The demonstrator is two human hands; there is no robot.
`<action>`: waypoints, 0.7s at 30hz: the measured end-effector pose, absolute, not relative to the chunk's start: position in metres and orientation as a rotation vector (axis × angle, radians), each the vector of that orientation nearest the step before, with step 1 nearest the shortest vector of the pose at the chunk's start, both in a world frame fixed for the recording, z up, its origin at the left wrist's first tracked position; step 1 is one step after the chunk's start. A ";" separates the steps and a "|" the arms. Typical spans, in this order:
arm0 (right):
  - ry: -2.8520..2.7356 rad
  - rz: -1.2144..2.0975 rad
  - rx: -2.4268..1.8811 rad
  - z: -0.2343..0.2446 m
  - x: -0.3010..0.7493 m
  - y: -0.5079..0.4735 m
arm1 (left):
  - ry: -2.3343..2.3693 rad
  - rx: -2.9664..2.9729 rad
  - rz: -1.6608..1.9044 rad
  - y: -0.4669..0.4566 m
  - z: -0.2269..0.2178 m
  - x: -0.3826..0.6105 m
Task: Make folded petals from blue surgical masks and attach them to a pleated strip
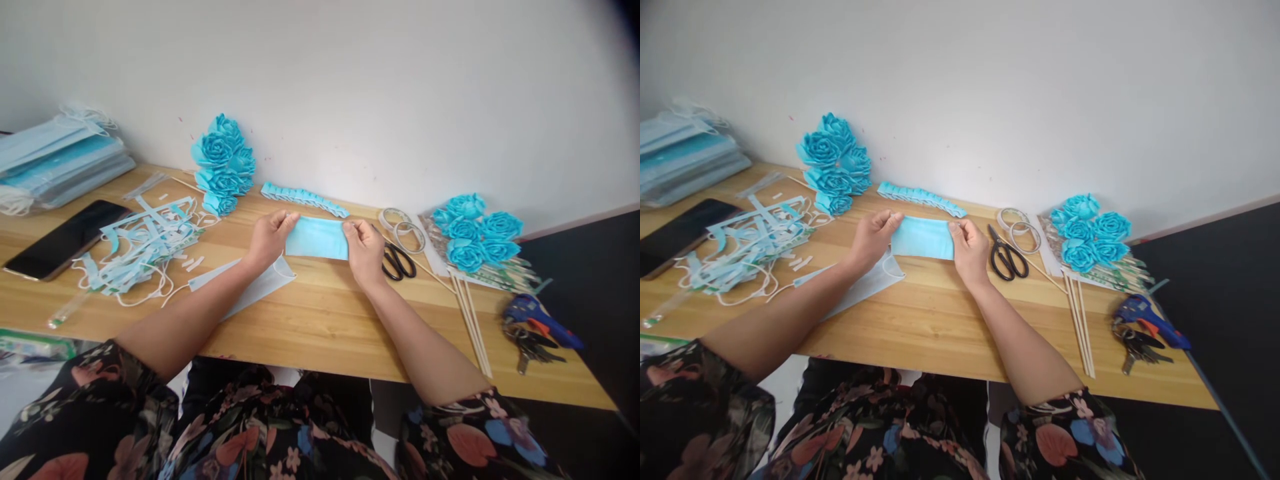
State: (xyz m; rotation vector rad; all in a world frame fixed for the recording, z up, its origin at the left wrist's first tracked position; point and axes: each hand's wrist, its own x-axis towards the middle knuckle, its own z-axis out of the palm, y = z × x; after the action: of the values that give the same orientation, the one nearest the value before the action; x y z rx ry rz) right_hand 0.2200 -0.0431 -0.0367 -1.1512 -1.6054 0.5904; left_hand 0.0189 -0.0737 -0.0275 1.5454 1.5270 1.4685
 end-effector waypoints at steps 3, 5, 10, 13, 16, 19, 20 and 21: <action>-1.613 0.559 -1.152 -0.034 0.219 -0.045 | 1.520 1.536 1.476 -0.073 -0.028 0.019; -1.617 0.548 -1.153 -0.033 0.219 -0.045 | 1.511 1.535 1.481 -0.073 -0.029 0.019; -1.621 0.549 -1.161 -0.035 0.218 -0.045 | 1.463 1.477 1.500 -0.073 -0.031 0.019; -1.587 0.583 -1.151 -0.037 0.218 -0.045 | 1.416 1.406 1.511 -0.073 -0.032 0.020; -1.540 0.652 -1.141 -0.039 0.217 -0.044 | 1.366 1.324 1.515 -0.074 -0.031 0.021; -1.512 0.713 -1.135 -0.042 0.217 -0.044 | 1.296 1.227 1.493 -0.076 -0.028 0.022; -1.508 0.726 -1.130 -0.043 0.217 -0.043 | 1.270 1.201 1.484 -0.076 -0.027 0.022; -1.508 0.737 -1.124 -0.044 0.217 -0.043 | 1.246 1.182 1.479 -0.077 -0.026 0.023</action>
State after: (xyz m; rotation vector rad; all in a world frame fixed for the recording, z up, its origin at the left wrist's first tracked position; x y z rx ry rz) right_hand 0.2167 -0.0429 -0.0440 -1.1237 -1.5078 0.7372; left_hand 0.0229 -0.0768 -0.0255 1.1822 1.2463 1.4789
